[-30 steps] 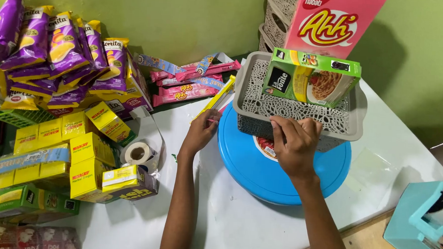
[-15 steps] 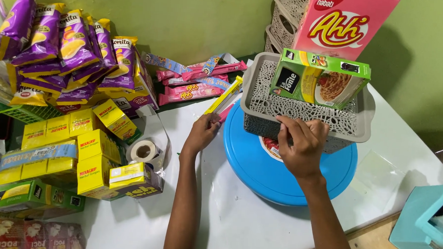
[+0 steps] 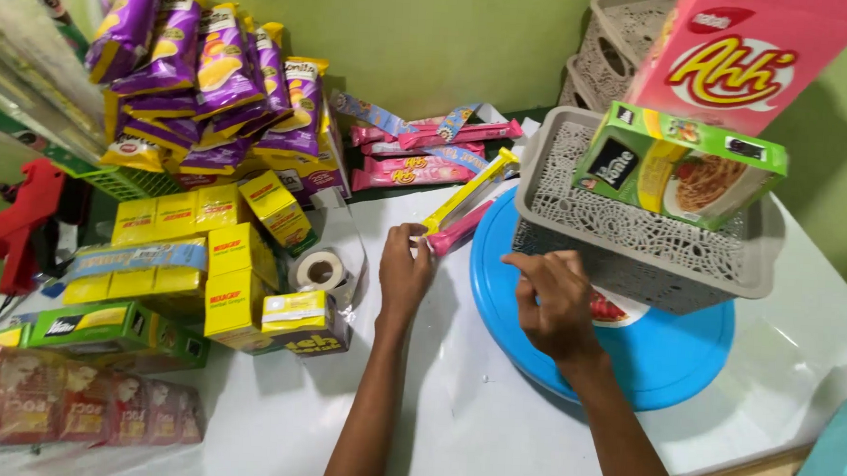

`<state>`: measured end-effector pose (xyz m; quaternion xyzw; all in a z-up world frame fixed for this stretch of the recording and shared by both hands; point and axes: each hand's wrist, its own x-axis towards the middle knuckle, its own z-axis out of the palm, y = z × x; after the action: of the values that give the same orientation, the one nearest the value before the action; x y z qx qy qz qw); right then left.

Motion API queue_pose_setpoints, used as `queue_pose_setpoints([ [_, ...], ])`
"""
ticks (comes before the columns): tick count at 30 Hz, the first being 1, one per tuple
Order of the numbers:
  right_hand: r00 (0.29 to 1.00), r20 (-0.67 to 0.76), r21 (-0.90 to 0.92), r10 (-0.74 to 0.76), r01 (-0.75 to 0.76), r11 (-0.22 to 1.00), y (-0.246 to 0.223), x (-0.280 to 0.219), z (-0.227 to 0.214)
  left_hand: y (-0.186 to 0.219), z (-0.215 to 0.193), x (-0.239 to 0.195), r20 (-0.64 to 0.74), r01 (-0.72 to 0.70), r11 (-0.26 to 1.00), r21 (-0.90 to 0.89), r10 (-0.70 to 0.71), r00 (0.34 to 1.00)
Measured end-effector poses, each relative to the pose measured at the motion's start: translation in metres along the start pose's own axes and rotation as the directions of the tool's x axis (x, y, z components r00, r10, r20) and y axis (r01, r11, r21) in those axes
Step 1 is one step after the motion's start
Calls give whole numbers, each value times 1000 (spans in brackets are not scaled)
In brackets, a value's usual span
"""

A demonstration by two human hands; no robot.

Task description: Arranging various snack packages like boxes and bags into a basket and on a table for display or gift preparation.

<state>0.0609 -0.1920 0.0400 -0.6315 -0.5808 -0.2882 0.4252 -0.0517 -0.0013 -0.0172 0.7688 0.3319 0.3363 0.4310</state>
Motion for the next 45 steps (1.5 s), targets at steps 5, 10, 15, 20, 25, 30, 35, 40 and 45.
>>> queue_pose_setpoints([
  [5,648,677,-75,349,-411,908,-20,31,38,-53,10,-27,-113,-7,997,-76,-1,994],
  [10,493,725,-240,481,-474,847,-19,38,53,-47,8,-20,-230,-26,989,-146,-8,973],
  [15,521,690,-278,504,-451,848,-6,23,61,-43,4,-15,-305,13,970,-244,-89,948],
  [20,536,670,-283,514,-456,844,-2,17,65,-46,6,-13,-314,6,971,-237,-83,946],
  [25,545,664,-308,512,-424,851,1,13,68,-43,4,-14,-320,-6,979,-203,-61,946],
  [30,446,670,-370,593,-492,788,-4,29,71,-51,8,-13,-335,-5,964,-265,-87,938],
  [35,338,684,-440,647,-515,735,0,65,100,-51,9,-10,-346,5,949,-315,-120,931],
  [40,641,653,10,403,-540,842,-46,169,162,-55,15,-6,-363,3,951,-308,-120,924],
  [45,976,216,280,-6,-56,958,-115,259,246,-33,3,-11,-315,143,910,-390,-277,908],
])
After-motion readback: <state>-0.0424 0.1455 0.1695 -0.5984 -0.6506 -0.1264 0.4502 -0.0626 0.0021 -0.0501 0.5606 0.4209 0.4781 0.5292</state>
